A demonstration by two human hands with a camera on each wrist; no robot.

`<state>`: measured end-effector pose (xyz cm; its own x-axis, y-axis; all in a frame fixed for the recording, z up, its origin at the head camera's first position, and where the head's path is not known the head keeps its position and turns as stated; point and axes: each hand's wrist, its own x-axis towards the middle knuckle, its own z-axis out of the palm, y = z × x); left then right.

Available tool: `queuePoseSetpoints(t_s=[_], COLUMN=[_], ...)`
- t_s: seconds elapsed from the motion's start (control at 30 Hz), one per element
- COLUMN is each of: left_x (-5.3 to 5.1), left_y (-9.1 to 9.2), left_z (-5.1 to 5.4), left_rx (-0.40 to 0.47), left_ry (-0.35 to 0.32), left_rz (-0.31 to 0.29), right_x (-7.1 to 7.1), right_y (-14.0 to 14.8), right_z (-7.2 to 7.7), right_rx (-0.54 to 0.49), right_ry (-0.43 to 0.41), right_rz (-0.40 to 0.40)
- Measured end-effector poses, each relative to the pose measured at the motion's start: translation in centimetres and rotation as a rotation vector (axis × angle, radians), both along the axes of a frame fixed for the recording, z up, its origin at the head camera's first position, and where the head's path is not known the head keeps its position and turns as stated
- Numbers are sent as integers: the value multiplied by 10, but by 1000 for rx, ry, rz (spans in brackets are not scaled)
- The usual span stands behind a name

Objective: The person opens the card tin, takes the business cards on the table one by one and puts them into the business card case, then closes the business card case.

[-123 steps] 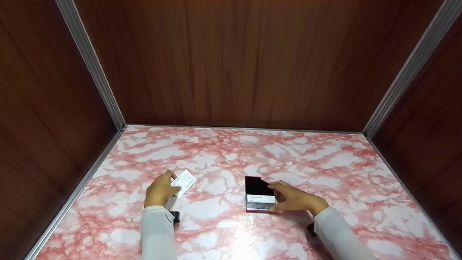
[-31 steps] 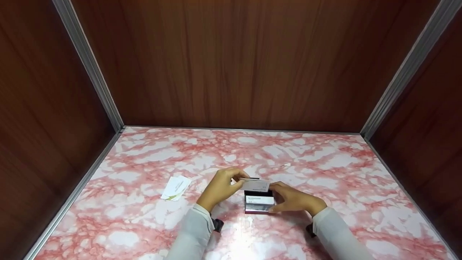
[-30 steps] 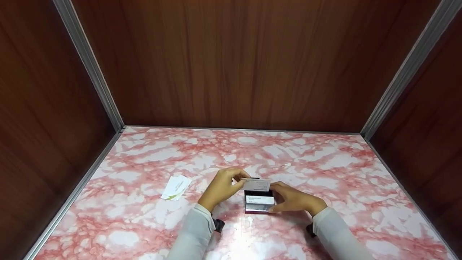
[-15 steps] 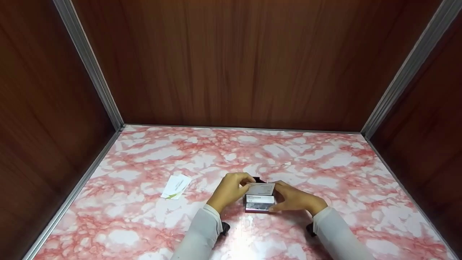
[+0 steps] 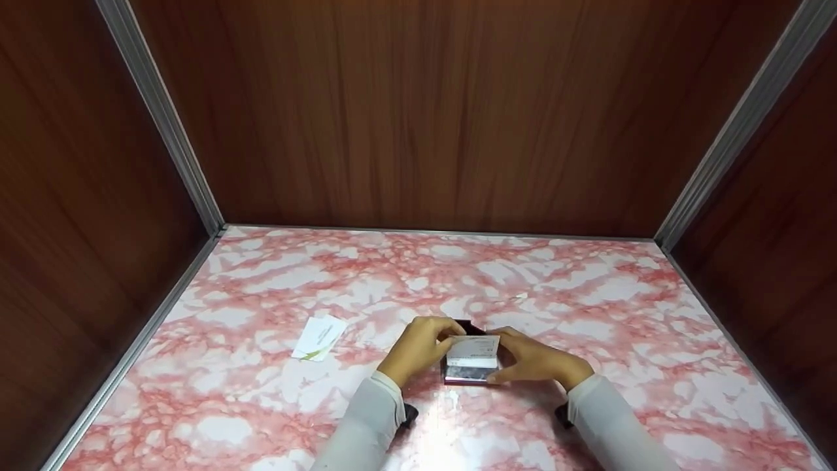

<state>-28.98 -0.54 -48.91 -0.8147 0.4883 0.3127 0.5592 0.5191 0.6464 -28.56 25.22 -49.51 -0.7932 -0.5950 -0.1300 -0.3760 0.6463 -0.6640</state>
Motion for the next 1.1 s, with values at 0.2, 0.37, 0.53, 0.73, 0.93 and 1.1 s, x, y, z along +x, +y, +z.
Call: queuePoseSetpoints(t_s=[0.2,0.37,0.53,0.73,0.93,1.1], left_x=[0,-1,-1,1,4,5], left_y=[-1,-1,0,2,3,4], left_z=[-2,-4,-5,-7,-8,-8], left_rx=[0,25,32,-57,-115,-154], left_ry=[-7,-8,6,79,95,112], left_rz=[-9,-12,1,35,51,51], right_x=[0,0,-1,-1,1,1], right_y=[0,0,-1,0,0,1], right_z=[-1,-1,0,-1,0,0], right_rx=[15,6,19,48,27,25], right_ry=[2,-4,12,19,2,1], right_rz=[-2,0,3,-3,-5,-2])
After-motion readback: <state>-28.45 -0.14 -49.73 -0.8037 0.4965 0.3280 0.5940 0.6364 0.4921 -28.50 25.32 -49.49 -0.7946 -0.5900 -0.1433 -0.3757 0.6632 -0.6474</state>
